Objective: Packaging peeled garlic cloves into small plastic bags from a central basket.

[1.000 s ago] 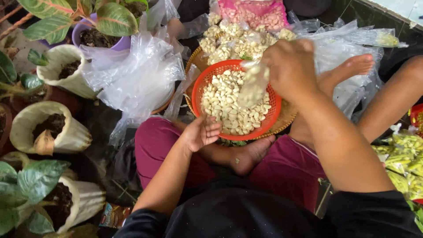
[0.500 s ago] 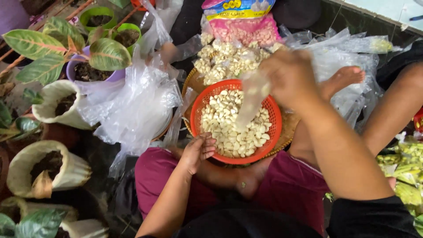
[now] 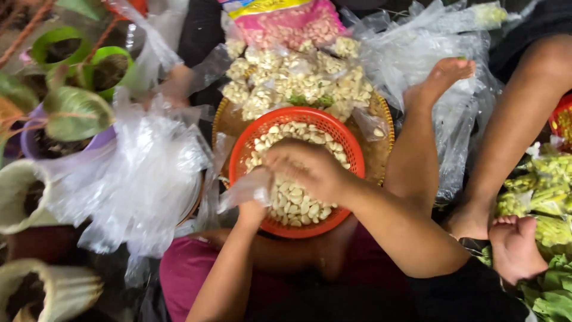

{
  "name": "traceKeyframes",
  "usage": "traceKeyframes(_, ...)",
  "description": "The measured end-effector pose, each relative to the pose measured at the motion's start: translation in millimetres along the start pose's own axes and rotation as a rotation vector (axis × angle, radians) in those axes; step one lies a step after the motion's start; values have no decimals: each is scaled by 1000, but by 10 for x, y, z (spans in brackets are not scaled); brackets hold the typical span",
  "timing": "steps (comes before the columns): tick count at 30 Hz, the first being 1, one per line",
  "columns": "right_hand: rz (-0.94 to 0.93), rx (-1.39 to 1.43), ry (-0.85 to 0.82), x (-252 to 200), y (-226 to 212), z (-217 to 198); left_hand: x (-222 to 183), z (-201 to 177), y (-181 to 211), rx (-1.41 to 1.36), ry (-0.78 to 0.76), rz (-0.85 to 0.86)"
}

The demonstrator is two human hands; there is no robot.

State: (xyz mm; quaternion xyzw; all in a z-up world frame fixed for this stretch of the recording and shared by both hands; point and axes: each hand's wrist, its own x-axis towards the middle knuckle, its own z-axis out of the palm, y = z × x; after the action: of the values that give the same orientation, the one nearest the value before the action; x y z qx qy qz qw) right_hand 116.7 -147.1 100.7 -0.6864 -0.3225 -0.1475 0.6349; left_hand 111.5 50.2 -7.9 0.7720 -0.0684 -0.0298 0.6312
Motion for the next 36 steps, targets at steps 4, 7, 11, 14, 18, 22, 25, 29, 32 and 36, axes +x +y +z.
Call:
traceKeyframes(4,193,-259,280,-793,1723,-971,117,-174,-528,-243,317,-277)
traceKeyframes(7,244,-957,223,-1163,1878,-1444,317,-429,-812,-529,416,-219)
traceKeyframes(11,1191,-1212,-147,-1535,2379,-1888,522,-534,-817,-675,422,-222)
traceKeyframes(14,1180,-1256,-102,-1672,2864,-1919,560,-429,-699,-661,384,-257)
traceKeyframes(18,1256,-1292,-53,-1736,3054,-2019,586,-441,-604,-694,361,-276)
traceKeyframes(22,1288,-499,383,-1197,2267,-1871,576,-482,-445,-845,275,-363)
traceKeyframes(25,1070,181,256,-840,1855,-1791,574,-481,-450,-840,283,-378)
traceKeyframes(29,956,-57,43,-302,1680,-1554,569,-486,-536,-842,296,-405)
traceKeyframes(32,830,-493,114,3,2086,-1514,567,-466,-588,-846,314,-405)
traceKeyframes(36,526,-1256,-16,88,2891,-1597,564,-429,-657,-836,322,-422)
